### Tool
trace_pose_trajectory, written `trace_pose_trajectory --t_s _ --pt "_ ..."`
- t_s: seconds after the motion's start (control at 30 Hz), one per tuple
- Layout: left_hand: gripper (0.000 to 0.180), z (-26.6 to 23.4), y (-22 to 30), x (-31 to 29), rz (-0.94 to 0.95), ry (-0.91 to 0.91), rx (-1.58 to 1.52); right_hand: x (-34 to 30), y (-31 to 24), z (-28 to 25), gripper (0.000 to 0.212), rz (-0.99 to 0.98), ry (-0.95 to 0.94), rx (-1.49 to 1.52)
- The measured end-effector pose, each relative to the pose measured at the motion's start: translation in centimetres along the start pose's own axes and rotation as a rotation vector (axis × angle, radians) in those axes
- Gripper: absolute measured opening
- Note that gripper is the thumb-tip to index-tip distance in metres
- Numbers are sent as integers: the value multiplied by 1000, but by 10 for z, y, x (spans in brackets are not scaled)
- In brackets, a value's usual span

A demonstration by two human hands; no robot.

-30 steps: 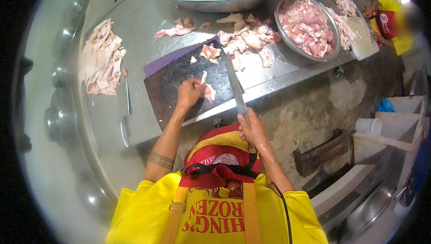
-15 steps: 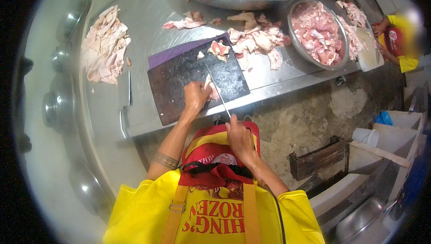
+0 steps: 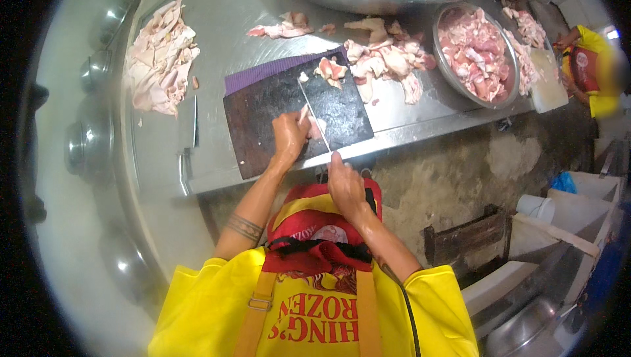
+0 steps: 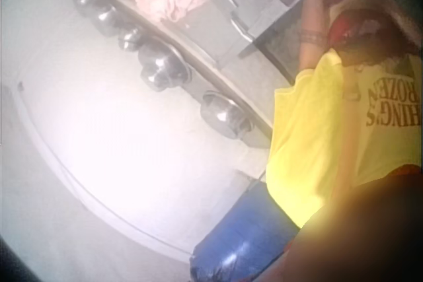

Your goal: The person uses a knife to cut raw meat pieces on a cutting board and places the cut pieces into a metal bowl. The person repeatedly picks up meat, slices it, and transfers the pieces to the bowl.

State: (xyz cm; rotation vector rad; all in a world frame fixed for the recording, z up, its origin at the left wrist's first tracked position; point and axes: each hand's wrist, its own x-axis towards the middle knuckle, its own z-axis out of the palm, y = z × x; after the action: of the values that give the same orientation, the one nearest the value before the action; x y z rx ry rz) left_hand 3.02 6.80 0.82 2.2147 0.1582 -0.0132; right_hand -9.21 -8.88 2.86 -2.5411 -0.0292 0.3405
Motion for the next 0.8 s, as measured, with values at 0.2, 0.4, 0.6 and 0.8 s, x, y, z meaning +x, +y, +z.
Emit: trace_pose_trajectory --t_s 0.2,0.4,0.6,0.8 --pt "29 2 -19 40 112 168 134 -57 16 -24 22 198 -191 -16" --pt "29 -44 -40 62 78 -15 76 -81 35 -59 28 187 -195 112" --pt "26 -42 -27 34 -218 -374 -639 -42 35 -69 31 186 -89 268" --pt "33 -54 -27 -8 110 -85 76 -8 25 -67 30 160 -113 58"
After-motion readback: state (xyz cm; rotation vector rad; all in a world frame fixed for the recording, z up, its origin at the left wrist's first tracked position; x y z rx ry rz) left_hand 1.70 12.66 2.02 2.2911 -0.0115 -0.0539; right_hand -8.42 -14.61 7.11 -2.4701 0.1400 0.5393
